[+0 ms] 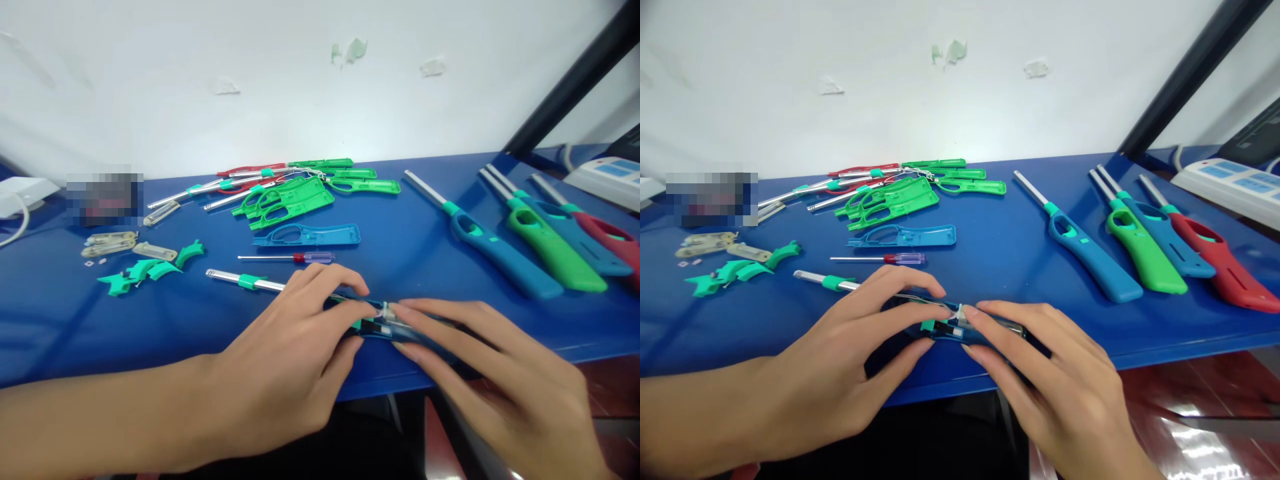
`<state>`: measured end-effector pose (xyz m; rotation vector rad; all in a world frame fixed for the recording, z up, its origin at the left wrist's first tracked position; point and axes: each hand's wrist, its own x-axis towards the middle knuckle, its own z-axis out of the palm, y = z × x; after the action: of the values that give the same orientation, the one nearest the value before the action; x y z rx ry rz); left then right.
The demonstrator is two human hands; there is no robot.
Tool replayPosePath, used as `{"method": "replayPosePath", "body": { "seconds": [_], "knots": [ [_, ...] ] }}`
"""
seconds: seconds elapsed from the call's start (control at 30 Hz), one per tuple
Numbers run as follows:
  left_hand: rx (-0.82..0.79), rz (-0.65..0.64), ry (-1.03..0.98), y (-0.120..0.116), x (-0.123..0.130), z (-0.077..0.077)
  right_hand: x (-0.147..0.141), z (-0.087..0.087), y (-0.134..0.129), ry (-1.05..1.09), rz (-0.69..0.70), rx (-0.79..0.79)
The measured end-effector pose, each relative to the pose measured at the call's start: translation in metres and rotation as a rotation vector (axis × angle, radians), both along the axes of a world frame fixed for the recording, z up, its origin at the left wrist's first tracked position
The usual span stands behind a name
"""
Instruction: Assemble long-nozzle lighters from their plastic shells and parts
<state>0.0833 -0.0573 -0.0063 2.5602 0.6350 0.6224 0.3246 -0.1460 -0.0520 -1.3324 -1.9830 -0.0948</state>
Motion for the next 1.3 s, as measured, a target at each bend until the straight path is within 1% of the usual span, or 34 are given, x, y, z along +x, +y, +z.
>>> {"method": "replayPosePath", "body": {
  "seconds": [0.17,0.3,0.57,0.97,1.3],
  "knots": [
    [-0.103,0.036,-0.008,-0.0002,0.0020,-0.0008,-0.0002,0.0003,-0.0004,0.000,-0.001,0.010],
    [-0.140,0.048,-0.010,0.0008,0.0030,-0.0007,-0.0002,0.0007,-0.0015,-0.005,0.009,0.006],
    [-0.093,-0.005,-0.060,0.0025,0.0030,-0.0014,-0.0014,0.0011,-0.0008,-0.009,0.015,0.012],
    [-0.113,-0.076,-0.072,0.0067,-0.0008,-0.0086,-0.0017,0.0006,0.0000,0.004,0.024,0.009],
    [-0.107,-0.084,-0.059,0.0078,0.0004,-0.0088,-0.0011,0.0025,-0.0011,0.001,0.025,0.014]
  ]
}}
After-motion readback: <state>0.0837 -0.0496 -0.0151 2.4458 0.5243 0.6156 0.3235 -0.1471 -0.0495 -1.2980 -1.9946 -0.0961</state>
